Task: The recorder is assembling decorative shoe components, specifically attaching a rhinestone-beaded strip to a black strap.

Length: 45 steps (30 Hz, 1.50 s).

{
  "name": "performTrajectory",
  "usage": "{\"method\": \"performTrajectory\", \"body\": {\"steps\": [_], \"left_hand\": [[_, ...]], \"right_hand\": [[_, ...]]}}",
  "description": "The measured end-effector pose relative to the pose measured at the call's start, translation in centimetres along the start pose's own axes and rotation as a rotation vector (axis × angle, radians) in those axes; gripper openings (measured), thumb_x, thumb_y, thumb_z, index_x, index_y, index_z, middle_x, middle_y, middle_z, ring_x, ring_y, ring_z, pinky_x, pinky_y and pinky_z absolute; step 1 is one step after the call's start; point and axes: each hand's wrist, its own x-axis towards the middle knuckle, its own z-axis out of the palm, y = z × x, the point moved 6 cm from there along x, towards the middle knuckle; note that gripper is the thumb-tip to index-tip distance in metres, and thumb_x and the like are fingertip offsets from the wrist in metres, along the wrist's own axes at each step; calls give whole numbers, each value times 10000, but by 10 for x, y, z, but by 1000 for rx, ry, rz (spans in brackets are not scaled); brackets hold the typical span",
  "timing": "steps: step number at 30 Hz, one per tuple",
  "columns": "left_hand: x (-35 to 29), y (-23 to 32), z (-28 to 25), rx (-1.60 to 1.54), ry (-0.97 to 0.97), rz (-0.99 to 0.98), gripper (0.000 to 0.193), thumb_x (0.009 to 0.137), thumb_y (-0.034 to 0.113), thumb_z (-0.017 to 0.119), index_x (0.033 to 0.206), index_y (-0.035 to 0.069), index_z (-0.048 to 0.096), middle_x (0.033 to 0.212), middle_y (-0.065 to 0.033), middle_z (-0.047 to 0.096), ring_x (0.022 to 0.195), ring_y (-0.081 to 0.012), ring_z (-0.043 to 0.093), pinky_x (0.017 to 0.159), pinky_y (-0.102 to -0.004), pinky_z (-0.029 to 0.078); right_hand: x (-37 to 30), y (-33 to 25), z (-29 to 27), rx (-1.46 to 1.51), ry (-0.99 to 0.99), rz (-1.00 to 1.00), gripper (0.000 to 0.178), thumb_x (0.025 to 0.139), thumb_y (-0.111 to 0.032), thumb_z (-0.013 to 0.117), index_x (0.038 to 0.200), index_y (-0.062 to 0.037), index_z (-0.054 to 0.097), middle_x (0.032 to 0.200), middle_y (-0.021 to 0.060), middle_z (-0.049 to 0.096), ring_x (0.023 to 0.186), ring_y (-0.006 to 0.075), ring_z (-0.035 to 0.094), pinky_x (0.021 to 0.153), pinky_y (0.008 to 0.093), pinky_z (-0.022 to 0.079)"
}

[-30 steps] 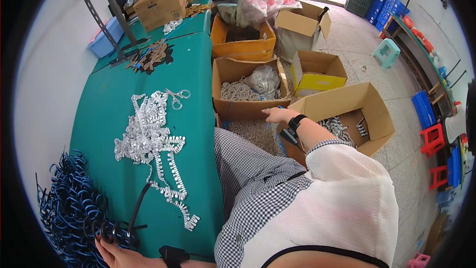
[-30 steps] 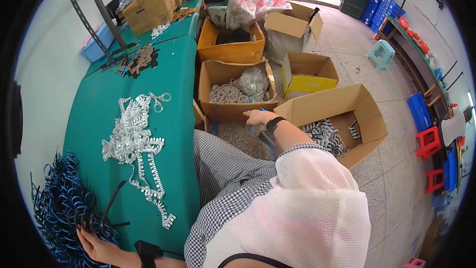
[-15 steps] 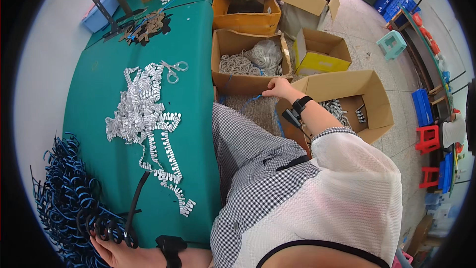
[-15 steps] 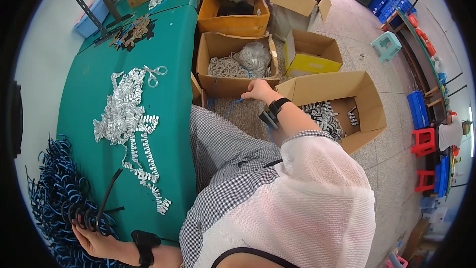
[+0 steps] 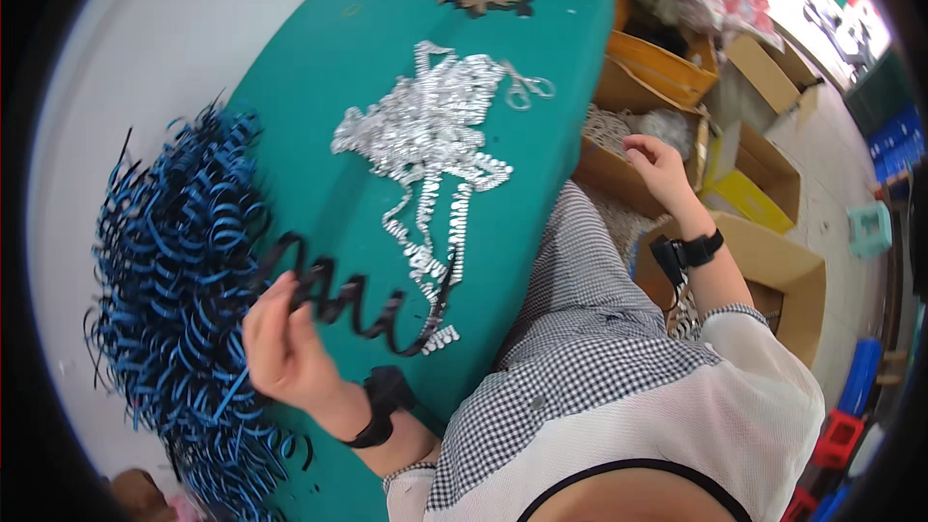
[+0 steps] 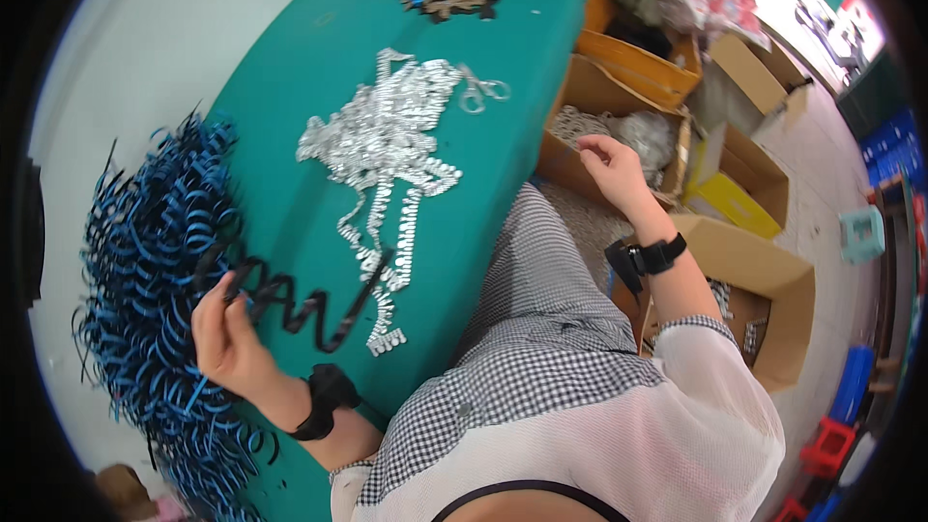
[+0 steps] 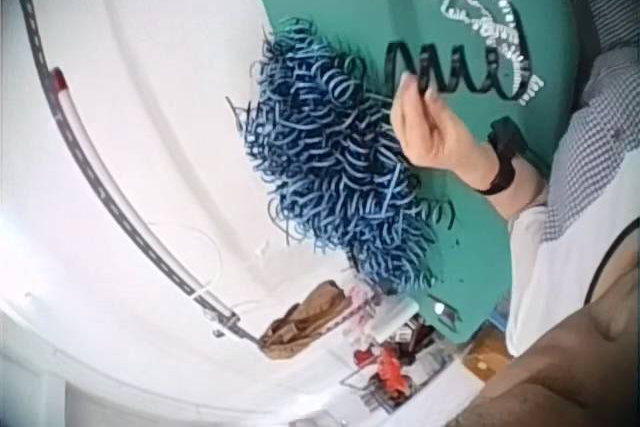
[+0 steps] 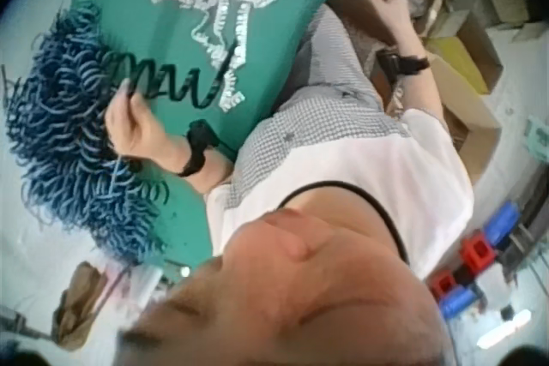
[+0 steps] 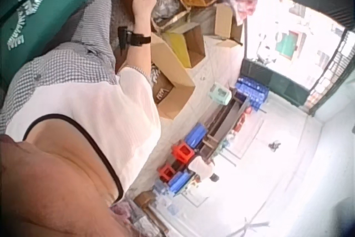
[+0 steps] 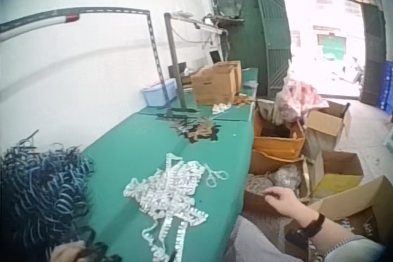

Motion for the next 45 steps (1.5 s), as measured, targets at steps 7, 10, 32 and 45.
{"method": "performTrajectory", "body": {"steps": [7,10,32,45], "left_hand": [[-3,36,41,-72,-223,198,226,604,-38,699,820,-21,633,808,-104,628,742,-237,601,680,-316,492],[-5,44,54,-42,-255,266,245,592,16,718,828,12,650,808,-73,628,755,-229,598,656,-315,494],[-4,27,16,-491,-146,-131,436,622,38,756,1030,-19,611,905,-134,639,766,-209,638,629,-268,511],[-2,1,4,-417,-351,-233,331,673,-64,670,996,0,635,821,-83,621,674,-115,585,582,-199,460]], "right_hand": [[-31,-195,75,414,-469,-545,281,810,-52,589,1090,-34,582,1028,75,590,858,130,581,743,252,470],[-46,-240,91,461,-542,-707,327,798,-49,600,1123,-58,569,1080,80,566,856,134,577,688,248,474],[-61,-274,119,536,-624,-854,233,686,70,607,889,-41,642,952,94,641,846,187,626,736,276,504],[-73,-307,147,566,-759,-880,170,714,49,633,865,-23,662,941,110,652,850,170,618,736,271,495]]}}
